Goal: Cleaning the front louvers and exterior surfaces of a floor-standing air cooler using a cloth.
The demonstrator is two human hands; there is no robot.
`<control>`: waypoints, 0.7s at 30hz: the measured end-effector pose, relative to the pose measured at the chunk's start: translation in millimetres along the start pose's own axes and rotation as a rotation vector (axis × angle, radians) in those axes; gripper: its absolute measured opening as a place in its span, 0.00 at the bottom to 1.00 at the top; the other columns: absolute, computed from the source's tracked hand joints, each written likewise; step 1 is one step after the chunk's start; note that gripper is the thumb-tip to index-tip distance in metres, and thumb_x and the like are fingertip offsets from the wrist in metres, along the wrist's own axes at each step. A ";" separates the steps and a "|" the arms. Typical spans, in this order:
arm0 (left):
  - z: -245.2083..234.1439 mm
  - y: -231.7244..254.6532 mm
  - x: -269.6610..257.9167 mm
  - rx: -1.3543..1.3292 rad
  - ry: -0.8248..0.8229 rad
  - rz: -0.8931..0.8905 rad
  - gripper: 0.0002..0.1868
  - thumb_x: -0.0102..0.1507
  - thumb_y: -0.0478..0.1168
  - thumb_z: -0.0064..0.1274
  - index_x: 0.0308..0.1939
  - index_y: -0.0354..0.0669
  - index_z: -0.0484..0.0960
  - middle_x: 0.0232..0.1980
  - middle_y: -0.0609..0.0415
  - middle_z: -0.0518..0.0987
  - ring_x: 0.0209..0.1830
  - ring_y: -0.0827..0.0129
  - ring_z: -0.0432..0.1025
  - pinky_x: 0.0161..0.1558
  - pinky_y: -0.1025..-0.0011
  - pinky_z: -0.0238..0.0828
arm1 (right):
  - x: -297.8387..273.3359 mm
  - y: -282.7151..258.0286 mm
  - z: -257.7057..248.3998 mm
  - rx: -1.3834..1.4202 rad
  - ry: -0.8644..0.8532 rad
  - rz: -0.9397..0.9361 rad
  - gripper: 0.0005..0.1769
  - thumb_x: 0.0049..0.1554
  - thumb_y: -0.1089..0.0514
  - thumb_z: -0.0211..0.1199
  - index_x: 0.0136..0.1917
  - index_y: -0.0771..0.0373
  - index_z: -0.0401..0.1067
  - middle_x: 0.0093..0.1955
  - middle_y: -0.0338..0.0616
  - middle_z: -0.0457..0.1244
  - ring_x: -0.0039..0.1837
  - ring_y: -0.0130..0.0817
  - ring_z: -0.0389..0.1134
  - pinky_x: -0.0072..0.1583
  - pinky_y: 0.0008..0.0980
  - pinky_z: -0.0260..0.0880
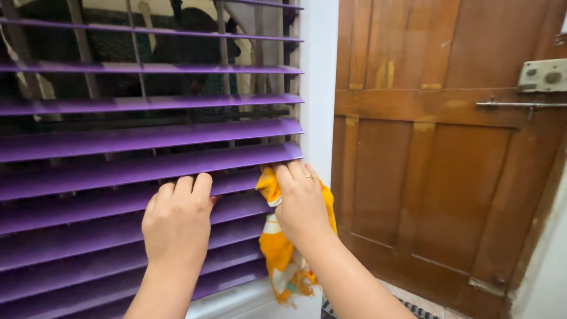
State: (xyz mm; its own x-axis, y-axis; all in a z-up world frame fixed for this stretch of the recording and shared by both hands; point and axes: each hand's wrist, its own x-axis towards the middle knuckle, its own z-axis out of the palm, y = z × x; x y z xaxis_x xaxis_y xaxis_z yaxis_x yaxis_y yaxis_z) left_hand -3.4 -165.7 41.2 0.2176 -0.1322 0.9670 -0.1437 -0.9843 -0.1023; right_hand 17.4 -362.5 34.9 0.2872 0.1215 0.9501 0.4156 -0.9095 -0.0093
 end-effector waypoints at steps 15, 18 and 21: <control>-2.2 -24.2 36.8 -0.065 -0.307 0.192 0.10 0.60 0.49 0.56 0.34 0.48 0.80 0.32 0.53 0.82 0.31 0.58 0.80 0.28 0.61 0.77 | -48.1 -76.7 26.3 0.043 0.081 0.257 0.48 0.44 0.76 0.47 0.80 0.74 0.48 0.82 0.75 0.37 0.80 0.75 0.35 0.74 0.63 0.38; -1.2 -26.8 37.7 -0.037 -0.303 0.230 0.11 0.61 0.51 0.56 0.34 0.49 0.81 0.30 0.52 0.82 0.30 0.58 0.80 0.28 0.61 0.77 | -48.8 -86.5 23.2 0.055 0.017 0.159 0.42 0.45 0.74 0.48 0.75 0.75 0.54 0.78 0.73 0.45 0.79 0.75 0.40 0.74 0.62 0.42; -2.8 -27.9 39.8 0.000 -0.337 0.240 0.11 0.61 0.52 0.56 0.34 0.51 0.81 0.29 0.54 0.82 0.30 0.59 0.80 0.28 0.61 0.77 | -35.5 -80.3 9.8 0.144 -0.054 -0.018 0.31 0.49 0.70 0.51 0.67 0.72 0.65 0.69 0.63 0.59 0.74 0.66 0.54 0.71 0.57 0.53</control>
State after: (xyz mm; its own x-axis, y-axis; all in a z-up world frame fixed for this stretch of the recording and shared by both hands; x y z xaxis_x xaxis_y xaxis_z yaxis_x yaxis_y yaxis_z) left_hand 6.6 -143.2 83.2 0.4819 -0.3886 0.7853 -0.2283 -0.9210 -0.3157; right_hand -17.7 -289.9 -1.1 0.3229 0.1617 0.9325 0.5391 -0.8412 -0.0409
